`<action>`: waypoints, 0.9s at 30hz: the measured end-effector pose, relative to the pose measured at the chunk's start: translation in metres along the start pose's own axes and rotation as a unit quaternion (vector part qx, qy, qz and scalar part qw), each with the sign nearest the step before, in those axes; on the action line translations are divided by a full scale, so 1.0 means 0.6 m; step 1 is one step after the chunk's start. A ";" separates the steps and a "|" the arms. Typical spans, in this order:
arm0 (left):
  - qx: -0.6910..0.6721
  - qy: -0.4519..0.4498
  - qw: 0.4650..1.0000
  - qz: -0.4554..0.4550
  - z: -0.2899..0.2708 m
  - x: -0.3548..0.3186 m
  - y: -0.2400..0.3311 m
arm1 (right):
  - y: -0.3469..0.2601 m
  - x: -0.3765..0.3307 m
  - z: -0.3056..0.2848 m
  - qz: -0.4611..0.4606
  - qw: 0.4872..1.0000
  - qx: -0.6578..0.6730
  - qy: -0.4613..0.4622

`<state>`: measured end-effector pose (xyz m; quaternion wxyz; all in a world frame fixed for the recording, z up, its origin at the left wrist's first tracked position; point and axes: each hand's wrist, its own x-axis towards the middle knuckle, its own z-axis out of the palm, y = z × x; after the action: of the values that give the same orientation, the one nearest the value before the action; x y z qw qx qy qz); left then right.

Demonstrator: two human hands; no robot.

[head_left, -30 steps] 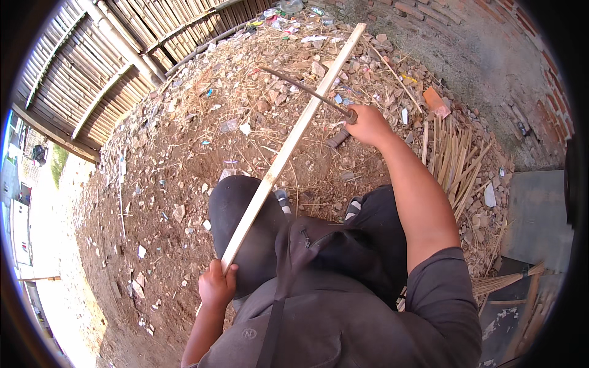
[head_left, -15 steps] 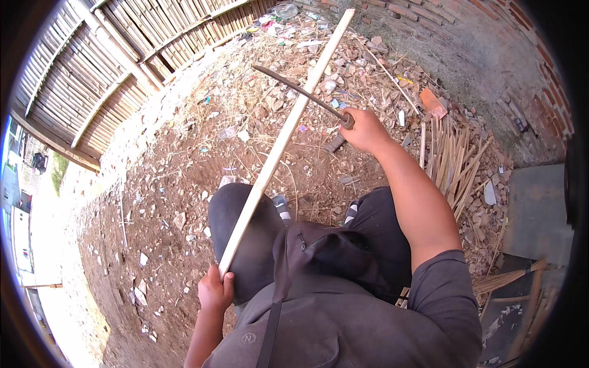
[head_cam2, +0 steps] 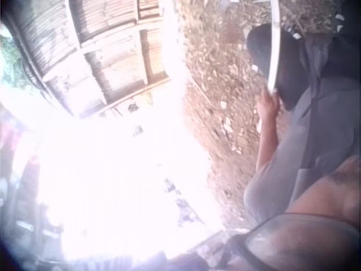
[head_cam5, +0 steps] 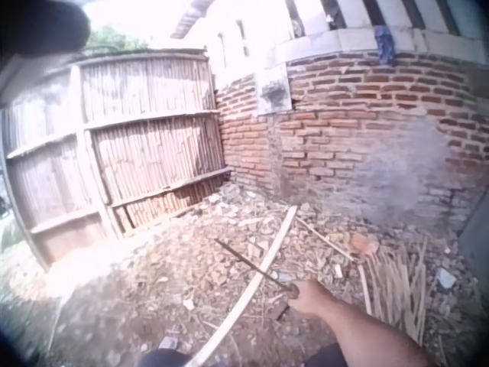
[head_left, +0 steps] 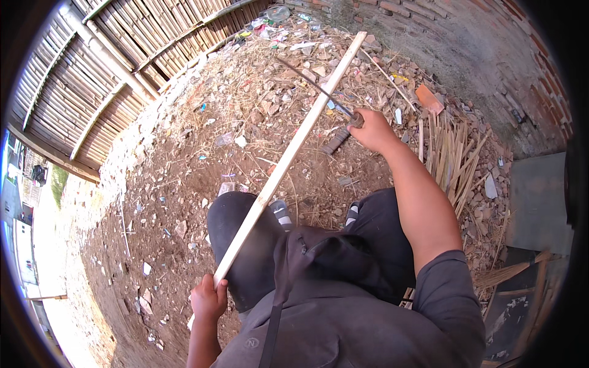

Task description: The person repeatedly scrapes and shaves down a long strip of bamboo using a knife.

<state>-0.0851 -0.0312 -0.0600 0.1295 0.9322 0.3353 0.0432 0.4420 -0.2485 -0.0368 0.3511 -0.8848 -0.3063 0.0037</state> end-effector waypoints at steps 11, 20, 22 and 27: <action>-0.019 0.020 1.000 0.013 0.021 0.003 -0.015 | -0.038 -0.002 -0.012 -0.018 0.990 -0.003 -0.141; -0.035 0.048 0.998 0.009 0.034 -0.002 -0.012 | -0.079 -0.040 0.004 -0.165 0.956 -0.122 -0.209; -0.020 0.071 0.997 0.013 0.036 0.019 -0.002 | -0.026 0.005 0.002 -0.050 0.968 -0.031 -0.246; 0.002 0.040 0.999 -0.009 0.023 -0.007 -0.009 | -0.123 -0.053 0.028 -0.181 0.974 -0.079 -0.115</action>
<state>-0.0894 -0.0329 -0.0746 0.1142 0.9269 0.3489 0.0785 0.3724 -0.2137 -0.0098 0.2378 -0.8331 -0.4991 0.0175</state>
